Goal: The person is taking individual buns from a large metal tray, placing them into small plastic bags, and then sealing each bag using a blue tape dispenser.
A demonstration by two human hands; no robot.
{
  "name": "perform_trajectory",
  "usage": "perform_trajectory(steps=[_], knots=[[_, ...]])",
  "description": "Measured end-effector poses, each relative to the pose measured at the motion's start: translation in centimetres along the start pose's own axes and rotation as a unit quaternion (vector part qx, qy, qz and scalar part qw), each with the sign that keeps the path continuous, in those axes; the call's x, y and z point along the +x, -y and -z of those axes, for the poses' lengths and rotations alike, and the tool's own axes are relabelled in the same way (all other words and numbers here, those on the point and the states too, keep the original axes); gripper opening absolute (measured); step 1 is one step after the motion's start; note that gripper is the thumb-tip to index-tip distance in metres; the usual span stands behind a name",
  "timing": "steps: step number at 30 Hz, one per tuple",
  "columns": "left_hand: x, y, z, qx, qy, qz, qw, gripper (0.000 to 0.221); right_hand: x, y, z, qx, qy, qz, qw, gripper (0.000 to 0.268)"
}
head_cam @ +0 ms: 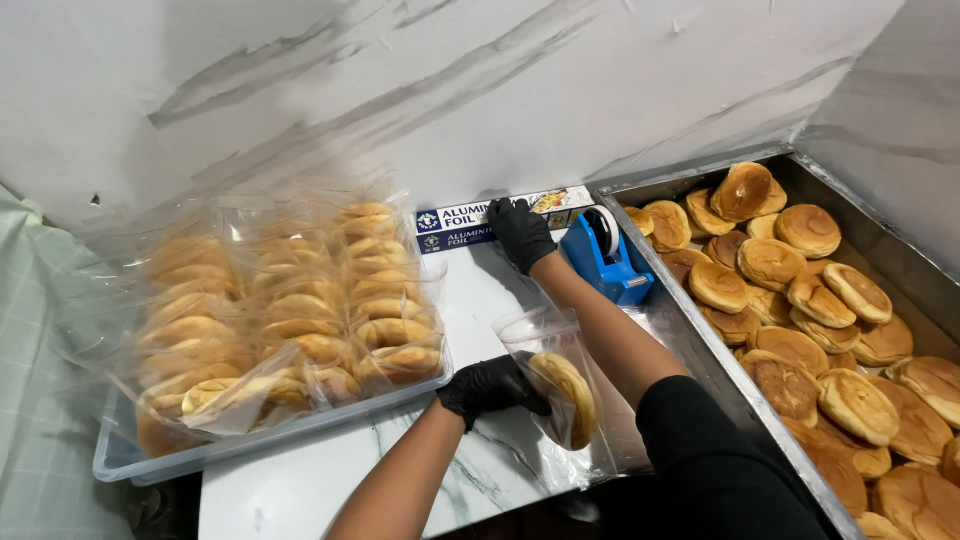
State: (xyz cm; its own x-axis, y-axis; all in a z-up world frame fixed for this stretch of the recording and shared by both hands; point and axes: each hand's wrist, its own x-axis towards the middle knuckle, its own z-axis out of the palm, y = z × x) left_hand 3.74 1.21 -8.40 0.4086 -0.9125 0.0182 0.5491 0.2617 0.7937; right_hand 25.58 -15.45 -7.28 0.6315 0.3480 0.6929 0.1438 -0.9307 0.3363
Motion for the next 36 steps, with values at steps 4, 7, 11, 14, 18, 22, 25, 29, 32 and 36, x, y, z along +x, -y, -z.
perform_trajectory(steps=[4,7,11,14,18,22,25,29,32,36], knots=[[0.1,-0.2,-0.4,0.005,-0.003,0.001,1.0,0.065,0.4,-1.0,2.2,0.084,0.128,0.035,0.988,0.043],[0.6,1.0,0.8,-0.014,-0.008,-0.009,1.0,0.063,2.5,-2.7,4.1,0.178,0.283,-0.021,0.942,0.043],[0.2,0.3,0.1,-0.026,-0.011,-0.011,1.0,0.063,3.0,-7.8,8.6,0.19,0.204,-0.071,0.958,0.028],[-0.6,-0.9,-0.8,0.011,-0.019,-0.004,1.0,0.061,1.2,-12.3,16.2,0.126,0.212,-0.12,0.962,0.022],[0.1,-1.0,-0.6,0.06,-0.012,0.0,0.998,0.058,-6.4,-15.3,23.1,0.01,0.379,-0.184,0.907,0.045],[0.3,-0.9,-0.9,0.041,-0.028,-0.001,0.999,0.057,-14.1,-16.1,29.8,0.007,0.491,-0.24,0.837,0.055],[0.4,-0.9,-1.4,0.03,-0.051,0.011,0.998,0.061,-15.8,-16.9,34.8,0.118,0.505,-0.296,0.802,0.055],[-0.1,-1.9,-2.8,0.05,-0.065,0.024,0.996,0.059,-15.0,-20.6,42.9,0.177,0.391,-0.335,0.839,0.049],[-0.1,-1.9,-3.0,0.268,-0.045,0.041,0.962,0.049,-19.7,-26.1,44.9,0.295,0.237,-0.476,0.794,0.042],[0.0,-1.9,-3.6,0.224,-0.054,0.03,0.973,0.05,-25.0,-29.6,43.8,0.266,0.037,-0.401,0.876,0.026]])
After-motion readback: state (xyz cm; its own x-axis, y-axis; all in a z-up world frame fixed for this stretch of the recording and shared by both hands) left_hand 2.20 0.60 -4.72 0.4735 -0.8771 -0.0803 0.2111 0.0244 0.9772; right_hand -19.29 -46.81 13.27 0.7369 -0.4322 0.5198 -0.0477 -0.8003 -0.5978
